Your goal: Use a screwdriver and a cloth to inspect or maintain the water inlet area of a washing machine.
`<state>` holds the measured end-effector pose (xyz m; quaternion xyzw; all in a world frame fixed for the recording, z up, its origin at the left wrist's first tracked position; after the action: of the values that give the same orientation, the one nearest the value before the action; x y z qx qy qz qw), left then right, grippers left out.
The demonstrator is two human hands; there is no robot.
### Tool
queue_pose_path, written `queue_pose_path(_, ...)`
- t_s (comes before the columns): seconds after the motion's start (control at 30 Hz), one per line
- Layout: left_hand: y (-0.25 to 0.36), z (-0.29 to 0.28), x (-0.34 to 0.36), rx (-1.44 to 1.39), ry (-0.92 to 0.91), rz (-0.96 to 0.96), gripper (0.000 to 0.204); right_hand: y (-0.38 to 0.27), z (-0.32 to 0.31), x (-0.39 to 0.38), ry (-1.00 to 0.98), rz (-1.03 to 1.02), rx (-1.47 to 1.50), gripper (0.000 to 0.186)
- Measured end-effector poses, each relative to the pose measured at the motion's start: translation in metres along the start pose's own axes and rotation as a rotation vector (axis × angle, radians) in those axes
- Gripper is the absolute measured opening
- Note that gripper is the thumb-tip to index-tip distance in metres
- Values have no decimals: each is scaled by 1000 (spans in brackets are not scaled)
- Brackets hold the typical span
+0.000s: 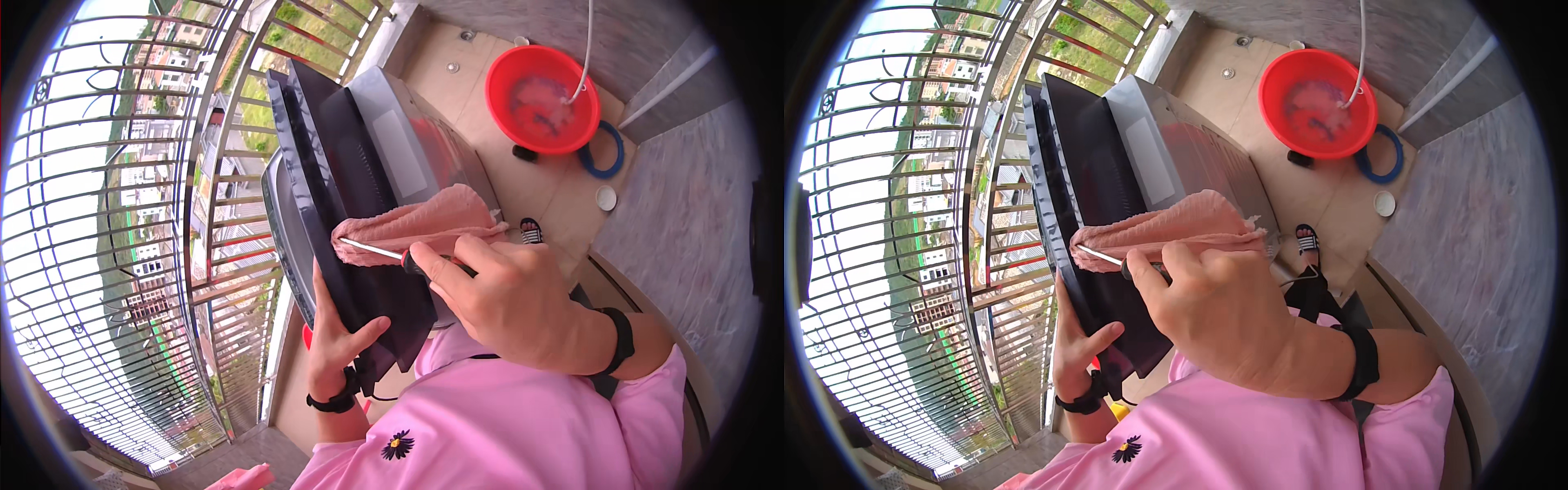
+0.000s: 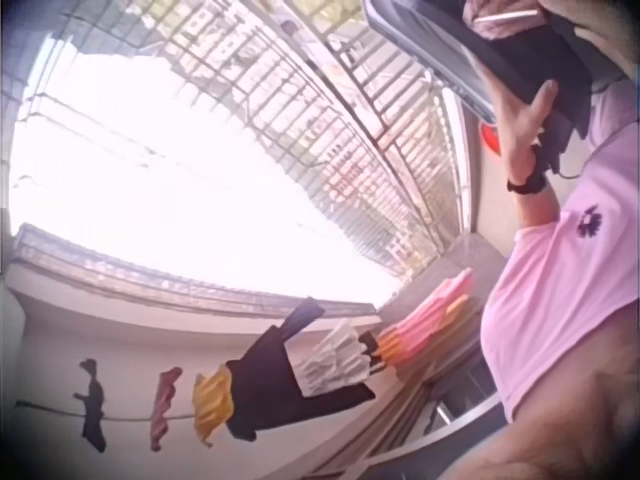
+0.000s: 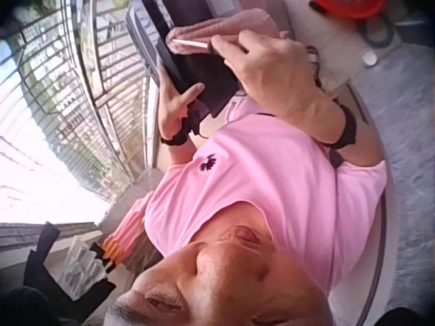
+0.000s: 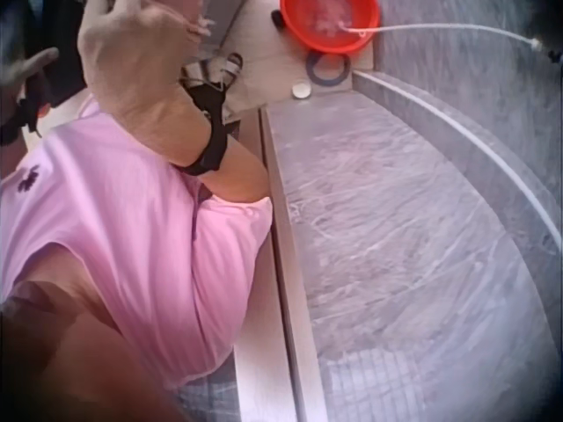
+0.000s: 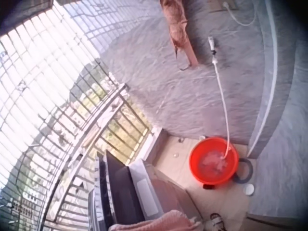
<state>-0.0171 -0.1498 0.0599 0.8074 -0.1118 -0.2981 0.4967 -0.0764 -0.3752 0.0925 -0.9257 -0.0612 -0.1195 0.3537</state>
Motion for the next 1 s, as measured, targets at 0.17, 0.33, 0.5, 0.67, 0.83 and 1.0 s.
queue_pose_path(0.17, -5, 4, 0, -76, 7, -14, 120, 13, 9, 0, 51, 60, 93, 41)
queue_pose_path(0.33, -3, 0, 3, 6, 10, 42, 118, 16, 4, -9, -16, 118, 71, 42)
queue_pose_path(0.5, -7, 2, 3, 68, 29, 4, 115, 61, 33, 22, 96, 206, -18, 37)
queue_pose_path(0.67, -13, 4, 3, 6, 58, -26, 116, 83, 45, 22, 187, 214, 245, 34)
queue_pose_path(0.83, -23, 1, 2, -51, 63, -31, 120, 102, 44, 12, 292, -12, 582, 35)
queue_pose_path(1.0, -24, 0, 6, 15, 66, -17, 120, 73, 19, 29, 183, 66, 375, 33)
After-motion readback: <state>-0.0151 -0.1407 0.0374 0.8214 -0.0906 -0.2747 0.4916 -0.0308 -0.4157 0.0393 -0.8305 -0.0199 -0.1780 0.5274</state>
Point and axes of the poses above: each hand's wrist, its own x-axis towards the middle knuckle, its own z-axis out of the palm, y = z × x, the point moved 7 cm from there along x, towards the middle knuckle, and after that the axes turned 5 degrees about -y, right-handed, at the moved point
